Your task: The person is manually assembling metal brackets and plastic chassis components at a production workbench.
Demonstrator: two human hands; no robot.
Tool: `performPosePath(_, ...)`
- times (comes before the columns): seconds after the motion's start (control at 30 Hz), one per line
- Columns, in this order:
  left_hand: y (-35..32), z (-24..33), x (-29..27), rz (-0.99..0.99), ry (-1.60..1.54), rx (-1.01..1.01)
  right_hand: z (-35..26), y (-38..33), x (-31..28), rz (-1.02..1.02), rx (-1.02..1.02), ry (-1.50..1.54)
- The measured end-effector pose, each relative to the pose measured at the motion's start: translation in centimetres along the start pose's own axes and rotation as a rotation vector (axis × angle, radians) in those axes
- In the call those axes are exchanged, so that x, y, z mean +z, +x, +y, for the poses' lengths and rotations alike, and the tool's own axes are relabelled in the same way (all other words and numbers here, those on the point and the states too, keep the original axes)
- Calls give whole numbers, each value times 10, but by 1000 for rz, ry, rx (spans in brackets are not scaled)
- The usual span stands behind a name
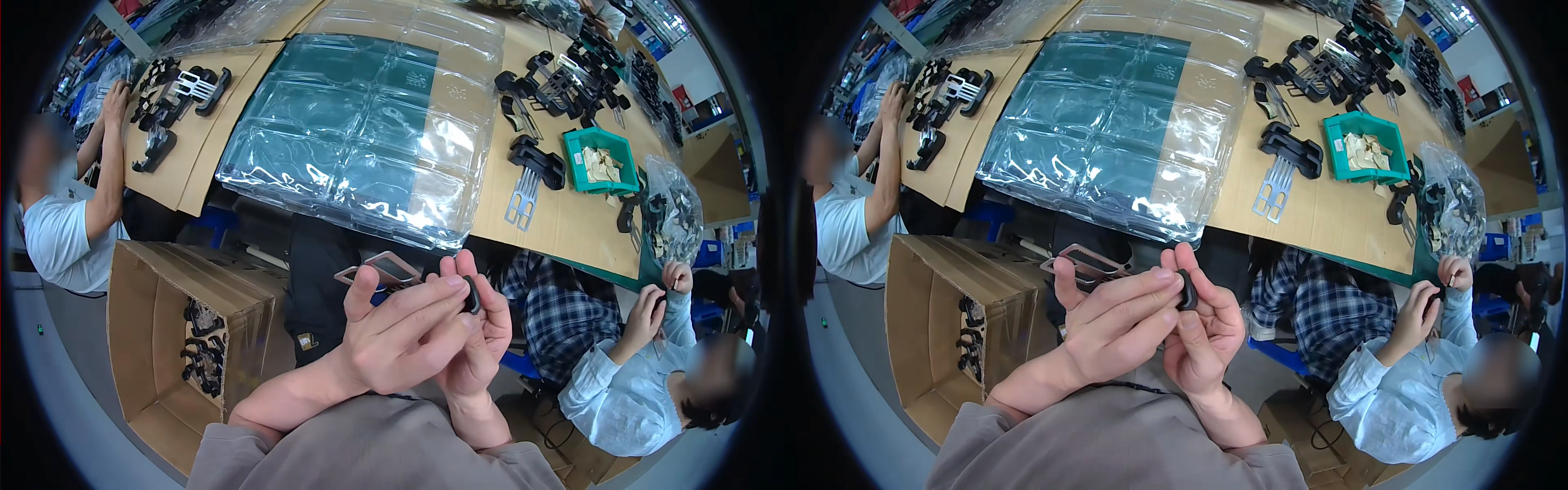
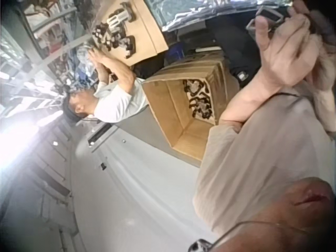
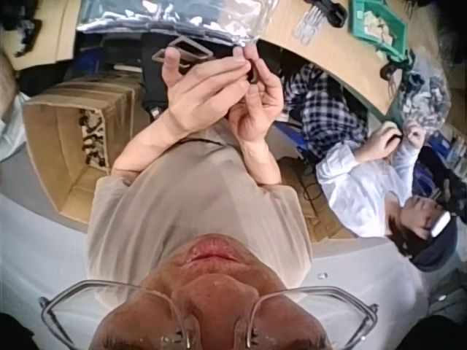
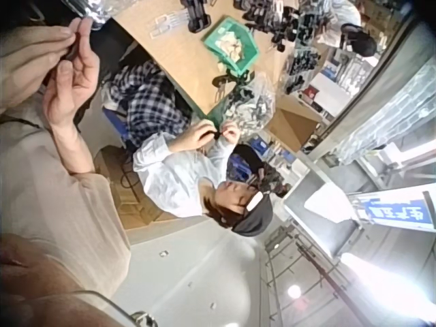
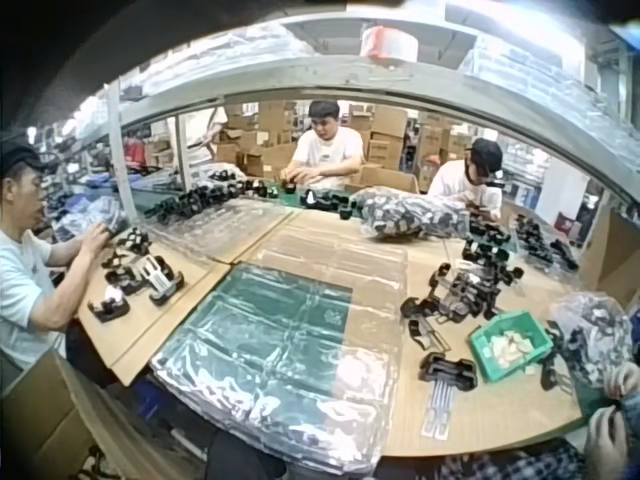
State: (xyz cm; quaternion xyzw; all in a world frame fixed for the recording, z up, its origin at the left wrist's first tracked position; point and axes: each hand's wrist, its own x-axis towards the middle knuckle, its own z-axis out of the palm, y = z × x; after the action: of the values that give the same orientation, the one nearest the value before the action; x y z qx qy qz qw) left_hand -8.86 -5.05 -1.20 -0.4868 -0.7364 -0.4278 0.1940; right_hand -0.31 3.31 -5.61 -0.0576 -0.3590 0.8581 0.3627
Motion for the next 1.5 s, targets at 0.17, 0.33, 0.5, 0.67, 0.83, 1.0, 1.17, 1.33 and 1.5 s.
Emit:
performPosePath(0.17,1,3,0,20,-30,-66,0,0,-4,-28,7,-18)
performPosePath(0.33,12,5,-2,3,-5,-84,-3,0,-8,-55,9,-105)
performPosePath(0.5,8,8,-5,-12,41,-109,-1,-1,-3,-81,-17,-48)
performPosePath(0.67,7,6,-4,-13,20,-134,-2,-2,-3,-70,-23,-31)
performPosePath(0.83,15,1,-5,-56,29,-119,-3,-3,-8,-75,-18,-59)
performPosePath(1.0,25,0,-12,-140,60,-109,-2,-7,-10,-71,-28,-136)
performPosePath(1.17,27,-1,-16,-215,91,-45,-2,-10,-11,-72,-13,-184)
performPosePath(1.33,22,-8,-11,-196,90,96,-3,-11,-10,-77,-23,-193)
performPosePath(1.5,25,-10,-16,-167,107,215,-4,-11,-10,-83,-18,-160)
